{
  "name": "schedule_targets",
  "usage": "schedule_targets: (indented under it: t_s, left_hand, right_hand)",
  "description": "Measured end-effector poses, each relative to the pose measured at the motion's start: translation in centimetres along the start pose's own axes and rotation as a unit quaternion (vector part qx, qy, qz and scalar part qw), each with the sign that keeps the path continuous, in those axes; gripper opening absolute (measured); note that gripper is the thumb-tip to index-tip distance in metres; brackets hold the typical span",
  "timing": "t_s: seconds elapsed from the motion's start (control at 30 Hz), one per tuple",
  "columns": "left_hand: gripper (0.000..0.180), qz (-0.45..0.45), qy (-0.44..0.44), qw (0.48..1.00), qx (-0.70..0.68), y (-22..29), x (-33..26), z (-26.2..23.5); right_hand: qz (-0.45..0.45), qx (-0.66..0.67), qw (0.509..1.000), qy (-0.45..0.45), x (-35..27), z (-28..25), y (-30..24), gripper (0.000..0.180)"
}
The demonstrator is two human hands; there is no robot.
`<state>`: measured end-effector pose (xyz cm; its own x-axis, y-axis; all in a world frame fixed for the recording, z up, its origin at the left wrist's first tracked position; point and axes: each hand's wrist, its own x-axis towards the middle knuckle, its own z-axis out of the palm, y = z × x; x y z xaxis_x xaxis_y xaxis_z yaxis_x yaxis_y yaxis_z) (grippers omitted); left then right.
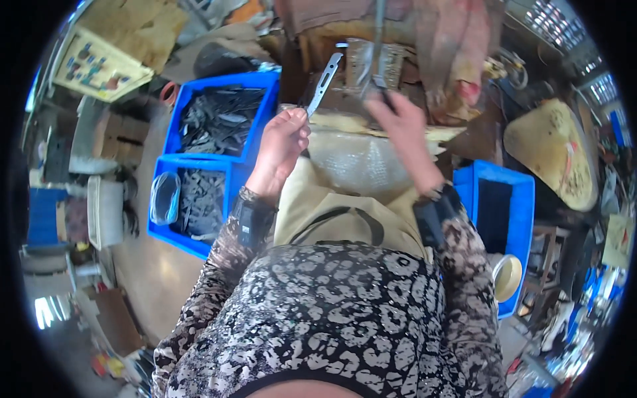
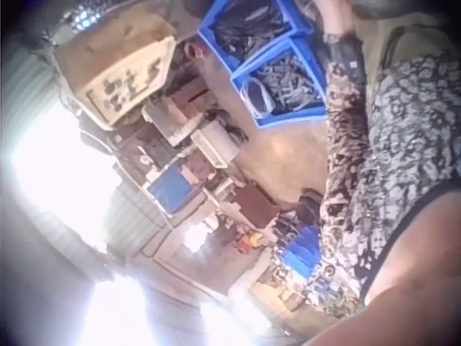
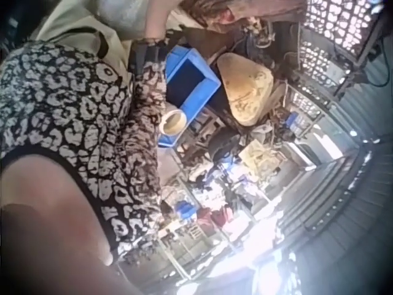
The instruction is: The person picks up metal pieces from a blue bin, holds them against a rotating grinding wheel under a stream of water, and places the finished pieces into a separate blue bin. This process is repeated for each piece, with the person occasionally dipping their hand into a bucket of water.
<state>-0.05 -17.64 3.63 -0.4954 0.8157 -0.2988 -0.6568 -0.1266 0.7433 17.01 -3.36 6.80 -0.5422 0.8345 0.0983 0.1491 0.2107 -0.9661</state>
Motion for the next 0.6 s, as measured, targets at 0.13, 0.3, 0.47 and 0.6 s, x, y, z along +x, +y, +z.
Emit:
schedule_targets:
  t_s: [0.13, 0.3, 0.47, 0.6]
  left_hand:
    - [0.008, -0.024, -0.059, 0.995, 0.076, -1.9, 0.8, 3.5]
    - [0.014, 0.041, -0.045, 0.971, 0.233, -3.0, 0.6, 5.4]
    - [0.021, 0.41, -0.081, 0.713, 0.564, -3.6, 1.2, 5.7]
    - [0.023, 0.402, -0.053, 0.71, 0.575, -4.3, 2.8, 4.8]
  right_hand:
    - [0.013, 0.064, 0.996, -0.052, 1.7, 1.5, 0.0, 0.015]
    - [0.012, 0.08, 0.997, -0.011, 1.6, 0.9, 1.9, 0.014]
    - [0.055, 0.109, 0.993, -0.002, 0.9, 1.9, 2.1, 0.014]
    - [0.043, 0.094, 0.995, -0.006, 1.1, 1.4, 2.4, 0.015]
